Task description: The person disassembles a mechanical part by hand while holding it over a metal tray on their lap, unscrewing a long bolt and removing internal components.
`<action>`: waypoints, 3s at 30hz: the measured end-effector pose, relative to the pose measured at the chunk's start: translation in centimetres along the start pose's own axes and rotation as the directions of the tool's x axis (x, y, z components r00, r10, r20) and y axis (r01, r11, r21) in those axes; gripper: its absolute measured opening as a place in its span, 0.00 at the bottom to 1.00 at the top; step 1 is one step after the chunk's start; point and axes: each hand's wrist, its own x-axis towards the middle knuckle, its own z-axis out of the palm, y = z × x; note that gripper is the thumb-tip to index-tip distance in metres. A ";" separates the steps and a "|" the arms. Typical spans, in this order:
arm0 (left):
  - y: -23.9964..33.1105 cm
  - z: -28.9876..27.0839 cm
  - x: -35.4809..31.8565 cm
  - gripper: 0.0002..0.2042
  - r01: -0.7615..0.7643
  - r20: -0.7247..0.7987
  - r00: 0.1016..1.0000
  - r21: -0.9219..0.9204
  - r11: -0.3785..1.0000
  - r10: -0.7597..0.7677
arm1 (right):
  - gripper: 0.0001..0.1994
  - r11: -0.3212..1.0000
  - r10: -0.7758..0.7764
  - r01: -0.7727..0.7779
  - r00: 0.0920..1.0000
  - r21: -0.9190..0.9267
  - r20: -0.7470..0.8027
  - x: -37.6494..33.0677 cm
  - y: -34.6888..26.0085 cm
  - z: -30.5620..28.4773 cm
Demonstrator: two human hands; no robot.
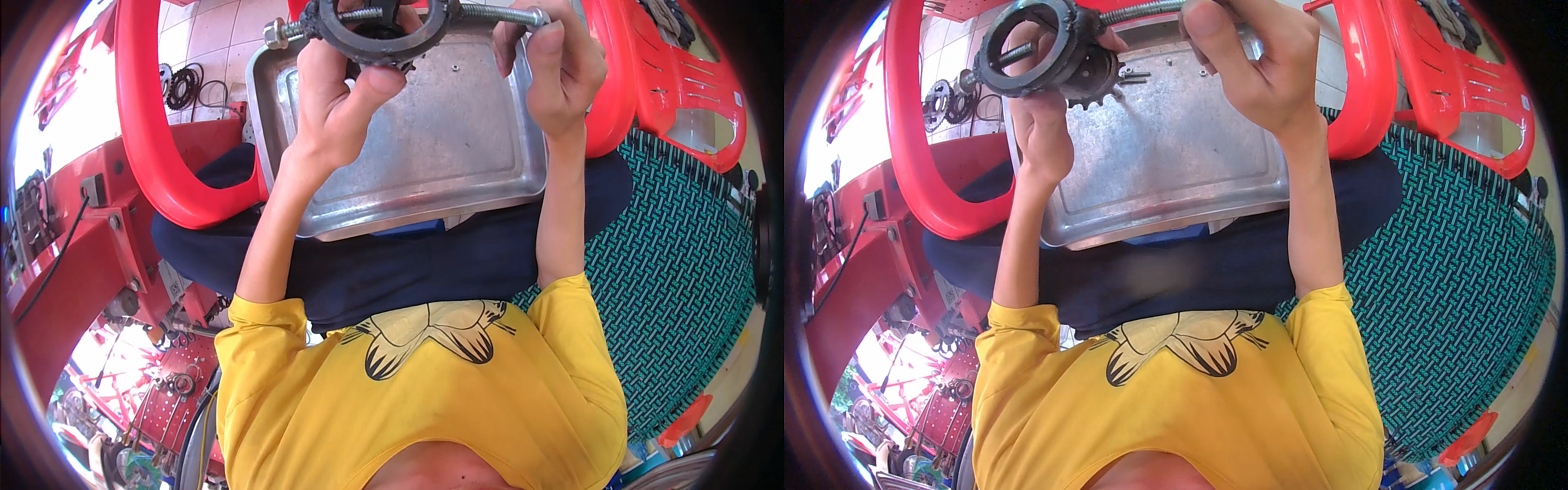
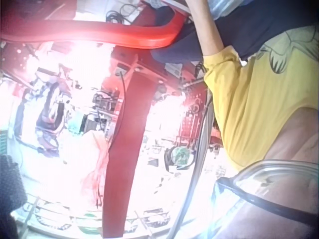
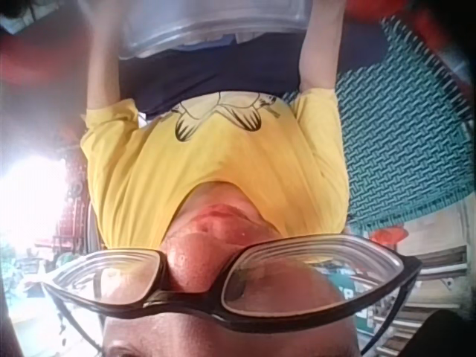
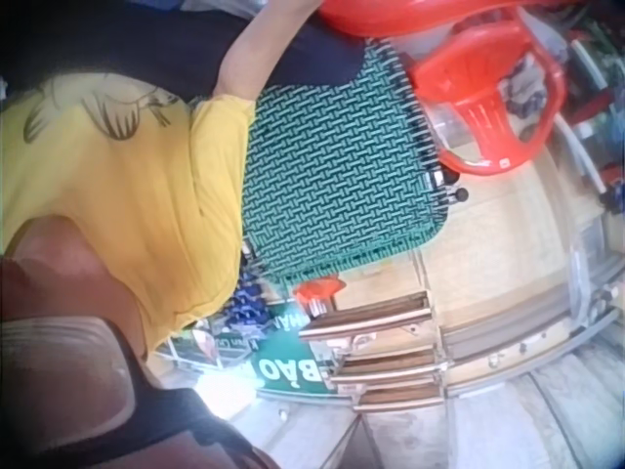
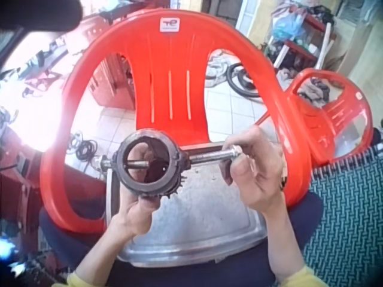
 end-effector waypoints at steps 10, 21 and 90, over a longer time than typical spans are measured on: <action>4.4 1.8 3.7 0.25 -0.064 0.037 0.997 -0.025 0.998 0.065 | 0.26 0.997 -0.031 0.038 0.996 -0.073 0.088 -1.2 1.3 -1.3; 4.7 1.8 3.4 0.32 -0.046 0.040 0.998 -0.054 0.997 0.049 | 0.07 0.992 -0.033 0.034 0.999 -0.118 0.011 -0.1 0.1 -0.9; 4.2 2.6 2.7 0.41 0.012 -0.031 0.999 -0.121 0.993 -0.015 | 0.09 0.992 -0.051 0.060 0.996 -0.111 0.080 -0.7 0.6 -1.6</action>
